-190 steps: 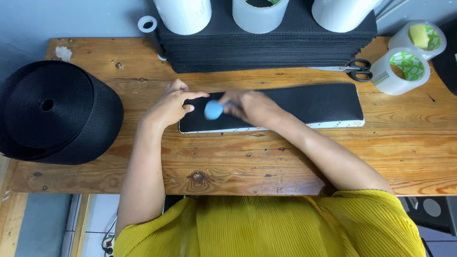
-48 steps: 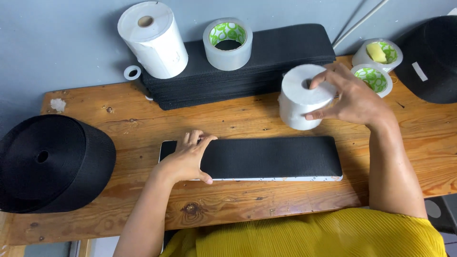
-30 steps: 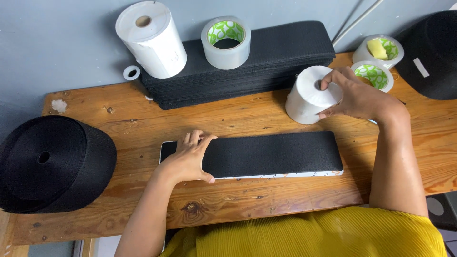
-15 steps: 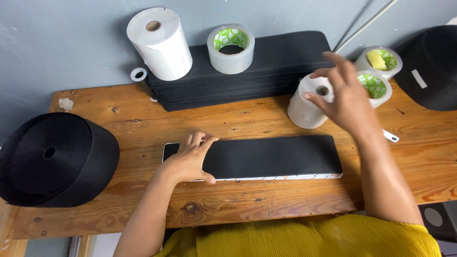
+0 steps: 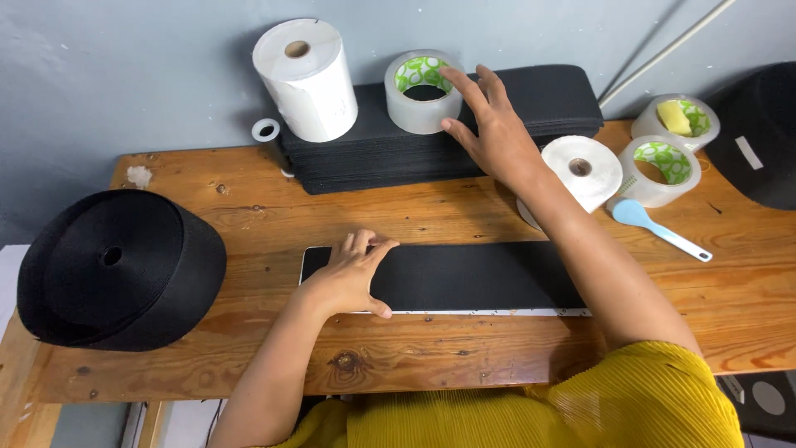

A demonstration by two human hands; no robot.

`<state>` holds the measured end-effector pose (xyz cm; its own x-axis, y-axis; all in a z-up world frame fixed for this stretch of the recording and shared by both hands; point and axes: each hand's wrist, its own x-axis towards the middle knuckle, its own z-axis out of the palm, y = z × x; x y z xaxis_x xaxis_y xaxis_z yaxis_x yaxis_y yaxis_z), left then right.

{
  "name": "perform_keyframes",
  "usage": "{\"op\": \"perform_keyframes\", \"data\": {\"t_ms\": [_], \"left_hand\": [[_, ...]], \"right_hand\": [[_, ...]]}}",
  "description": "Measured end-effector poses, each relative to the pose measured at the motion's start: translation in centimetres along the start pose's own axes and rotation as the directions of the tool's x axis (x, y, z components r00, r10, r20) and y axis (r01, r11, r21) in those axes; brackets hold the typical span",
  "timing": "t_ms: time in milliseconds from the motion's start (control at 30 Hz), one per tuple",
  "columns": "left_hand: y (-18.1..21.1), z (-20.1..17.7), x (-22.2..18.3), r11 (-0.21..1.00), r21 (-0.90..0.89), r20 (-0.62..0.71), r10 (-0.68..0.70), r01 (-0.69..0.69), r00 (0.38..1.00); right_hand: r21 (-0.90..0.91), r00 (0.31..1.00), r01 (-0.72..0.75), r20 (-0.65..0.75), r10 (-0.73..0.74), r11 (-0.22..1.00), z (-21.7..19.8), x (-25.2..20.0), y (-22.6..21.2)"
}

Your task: A person uses a blue spatula tool to smooth a black strip onto a white base and then organizes various tape and paper rolls on a wooden workbench.

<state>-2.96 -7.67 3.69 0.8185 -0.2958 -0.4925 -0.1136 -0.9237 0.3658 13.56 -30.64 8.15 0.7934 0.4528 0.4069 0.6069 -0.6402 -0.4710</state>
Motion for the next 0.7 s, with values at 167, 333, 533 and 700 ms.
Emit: {"op": "perform_keyframes", "data": {"t_ms": [167,333,533,700], "left_hand": [[-0.3,0.8,0.3,1.000,0.025,0.008,0.008,-0.008,1.000],[-0.3,1.1,0.4,0.998,0.058,0.012,0.012,-0.012,1.000],[0.2,0.9,-0.2,0.999,0.050,0.036,-0.007,0.005,0.999],[1.0,0.4,-0.6,0.996,0.093,0.022,-0.016,0.014,1.000]], "right_hand": [[-0.150,0.998,0.058,0.012,-0.056,0.987,3.1,1.7,3.0],[-0.137,0.994,0.097,-0.040,-0.103,0.986,1.7,0.4,2.2],[0.052,0.994,0.108,-0.001,-0.108,0.993,-2.7,-5.2,-2.1],[-0.098,0.956,0.120,0.281,-0.088,0.988,-2.2,-9.9,-0.2]]}}
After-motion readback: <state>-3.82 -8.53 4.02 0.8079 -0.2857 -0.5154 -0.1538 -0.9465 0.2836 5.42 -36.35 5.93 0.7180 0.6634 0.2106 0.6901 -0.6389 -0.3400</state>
